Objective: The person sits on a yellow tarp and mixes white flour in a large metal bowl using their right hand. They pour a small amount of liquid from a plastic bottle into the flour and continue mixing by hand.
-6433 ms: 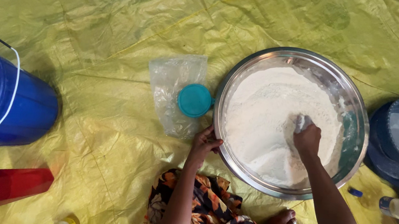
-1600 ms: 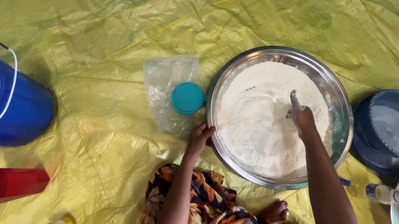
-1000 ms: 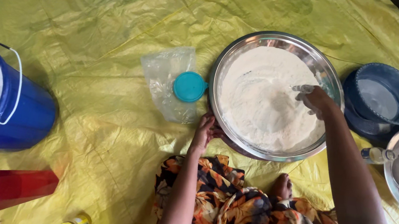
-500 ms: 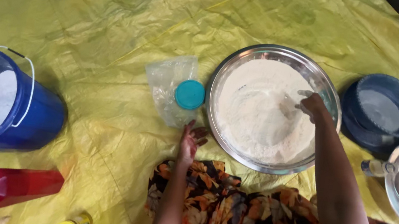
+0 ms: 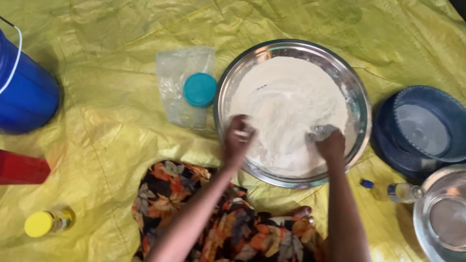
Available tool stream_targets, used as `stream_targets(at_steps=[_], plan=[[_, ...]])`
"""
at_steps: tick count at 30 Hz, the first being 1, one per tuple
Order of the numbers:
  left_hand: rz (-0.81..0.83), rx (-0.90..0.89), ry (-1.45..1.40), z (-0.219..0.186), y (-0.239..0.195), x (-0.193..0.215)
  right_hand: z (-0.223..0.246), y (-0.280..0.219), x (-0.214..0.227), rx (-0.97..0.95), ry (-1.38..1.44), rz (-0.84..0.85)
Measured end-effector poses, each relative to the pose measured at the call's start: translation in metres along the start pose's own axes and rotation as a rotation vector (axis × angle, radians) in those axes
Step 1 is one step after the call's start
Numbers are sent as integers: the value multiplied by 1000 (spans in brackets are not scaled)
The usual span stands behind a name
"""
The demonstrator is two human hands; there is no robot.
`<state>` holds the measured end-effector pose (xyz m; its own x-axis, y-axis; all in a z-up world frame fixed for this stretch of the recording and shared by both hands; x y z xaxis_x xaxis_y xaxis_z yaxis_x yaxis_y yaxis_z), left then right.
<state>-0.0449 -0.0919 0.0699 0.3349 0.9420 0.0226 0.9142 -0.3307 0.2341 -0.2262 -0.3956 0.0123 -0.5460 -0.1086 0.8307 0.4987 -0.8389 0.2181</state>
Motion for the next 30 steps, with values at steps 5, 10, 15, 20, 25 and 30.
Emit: stream_targets(at_steps=[5,10,15,20,25,30], plan=[[294,-537,84,-110,-123,-205,-22,-46,11,2,-99,-165],[707,-276,258,-100,-201,-323,-4,-69,15,103,16,-284],[649,-485,360,-79,-201,-376,-2,-81,24,131,69,-339],[823,-393,417,-26,-222,-431,-11,-87,44,123,70,-356],[720,-318,603,15,-254,-459,-2,-82,45,143,98,-350],[744,-246,396,15,-258,-457,13,-74,41,165,124,-344]])
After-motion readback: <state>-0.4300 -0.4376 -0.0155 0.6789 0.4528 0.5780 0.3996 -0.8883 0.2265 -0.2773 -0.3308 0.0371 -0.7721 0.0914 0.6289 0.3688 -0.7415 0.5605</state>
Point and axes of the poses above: each hand's wrist, its own y-axis towards the middle knuckle, its own x-axis out of the back of the hand, z = x × y, the point moved 9 cm from there along y, towards the middle knuckle, and after that the axes turned 8 degrees about -z, right-handed, at the moved point
